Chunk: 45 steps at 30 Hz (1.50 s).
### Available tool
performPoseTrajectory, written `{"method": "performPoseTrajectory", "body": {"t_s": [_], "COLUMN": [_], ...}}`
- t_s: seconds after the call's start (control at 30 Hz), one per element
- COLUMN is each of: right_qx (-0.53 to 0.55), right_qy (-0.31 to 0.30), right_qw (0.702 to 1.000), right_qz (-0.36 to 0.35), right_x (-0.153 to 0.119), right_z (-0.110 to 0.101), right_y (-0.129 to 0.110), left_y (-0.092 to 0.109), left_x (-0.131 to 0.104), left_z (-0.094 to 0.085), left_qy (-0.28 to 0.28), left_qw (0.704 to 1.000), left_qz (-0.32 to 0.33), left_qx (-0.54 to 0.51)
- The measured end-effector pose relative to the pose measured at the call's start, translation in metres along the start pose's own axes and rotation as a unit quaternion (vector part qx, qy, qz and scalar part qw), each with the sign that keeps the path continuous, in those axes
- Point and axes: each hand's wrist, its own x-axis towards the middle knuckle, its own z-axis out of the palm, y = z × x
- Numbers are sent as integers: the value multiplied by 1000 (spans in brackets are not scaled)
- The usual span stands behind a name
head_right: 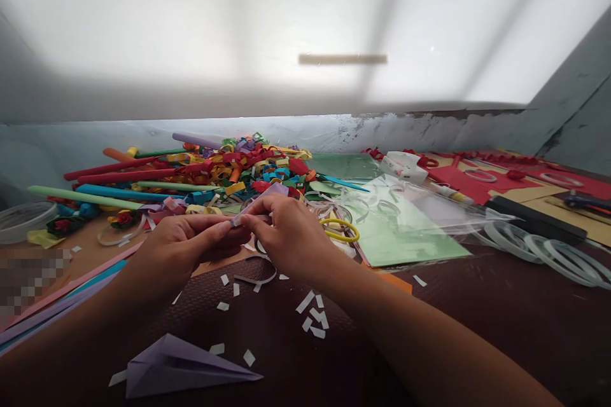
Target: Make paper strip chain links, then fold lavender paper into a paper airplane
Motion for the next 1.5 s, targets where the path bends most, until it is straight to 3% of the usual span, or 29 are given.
{"method": "performPoseTrajectory", "body": {"t_s": [0.23, 0.37, 0.7, 0.83, 0.97, 1.13, 1.23, 1.33, 1.5], "right_qx": [10, -9, 64, -76, -253, -198, -161, -147, -113], "right_qy": [-4, 13, -36, 29, 71, 81, 69, 24, -121], "right_qw": [1000, 1000, 997, 997, 963, 977, 983, 983, 985], "right_qz": [-7, -23, 22, -5, -55, 6, -48, -106, -58], "right_x": [-1, -2, 2, -5, -10, -5, -5, -13, -30], "right_z": [3, 2, -5, 2, 3, -6, -14, -15, 5], "right_y": [2, 0, -3, -9, -16, -13, -13, -18, -29], "left_y": [-2, 2, 4, 2, 1, 8, 16, 17, -2], "left_x": [-4, -6, -6, -6, -6, -3, -8, -28, -80], "left_z": [0, 2, 8, 9, 8, 7, 3, -7, -31], "left_qy": [-7, 27, 129, 135, 129, 138, 92, 28, -14], "left_qw": [999, 993, 962, 957, 961, 965, 973, 971, 965], "left_qz": [24, 41, 78, 87, 90, 83, 54, 26, -30], "left_qx": [22, 107, 227, 241, 228, 207, 206, 238, 259]}}
